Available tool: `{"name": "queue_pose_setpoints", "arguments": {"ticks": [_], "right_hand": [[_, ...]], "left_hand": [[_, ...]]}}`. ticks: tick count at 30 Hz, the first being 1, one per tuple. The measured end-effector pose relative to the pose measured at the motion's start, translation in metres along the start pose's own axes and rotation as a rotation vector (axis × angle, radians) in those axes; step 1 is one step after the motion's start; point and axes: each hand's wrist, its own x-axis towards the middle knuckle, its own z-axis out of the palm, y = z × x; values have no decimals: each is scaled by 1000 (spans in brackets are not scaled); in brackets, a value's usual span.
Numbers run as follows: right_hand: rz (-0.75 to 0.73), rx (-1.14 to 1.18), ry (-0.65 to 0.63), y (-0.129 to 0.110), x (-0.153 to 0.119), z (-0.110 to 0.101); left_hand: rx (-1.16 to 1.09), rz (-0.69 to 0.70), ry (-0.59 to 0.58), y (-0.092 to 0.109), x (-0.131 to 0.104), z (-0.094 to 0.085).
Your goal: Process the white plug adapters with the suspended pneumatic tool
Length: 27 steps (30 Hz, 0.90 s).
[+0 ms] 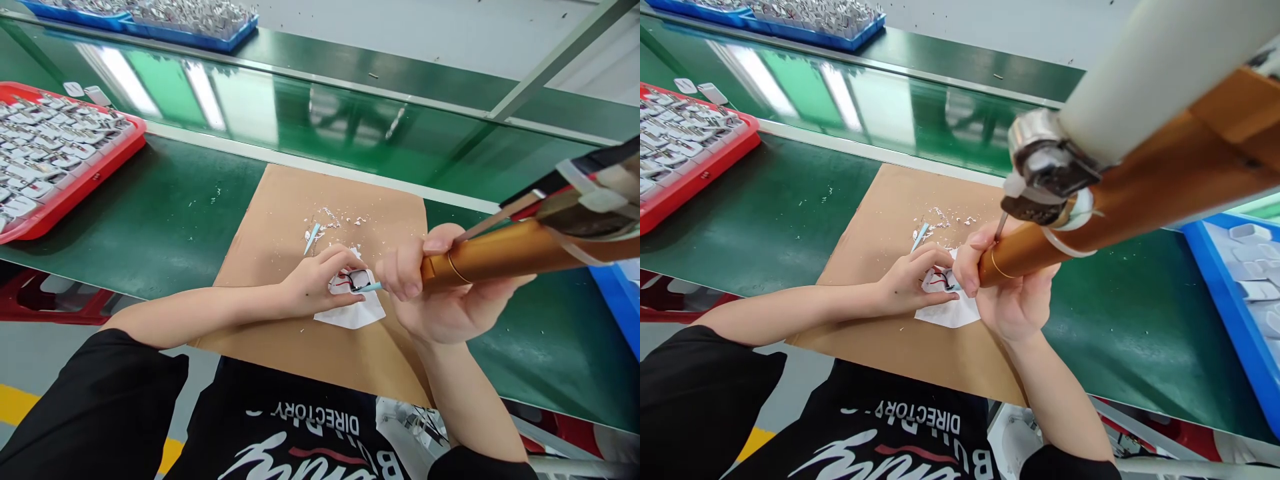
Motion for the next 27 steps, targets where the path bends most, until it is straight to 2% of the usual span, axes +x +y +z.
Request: {"name": "queue_pose_setpoints", "arguments": {"ticks": [11,22,27], "right_hand": [[0,-6,20,0,1,0],[-13,5,-22,1,1,0],[-15,-14,0,1,1,0]], "left_hand": [[43,4,-1,-2,-2,1],[97,117,25,-1,-2,0],[133,108,-4,0,-2,-4]]}}
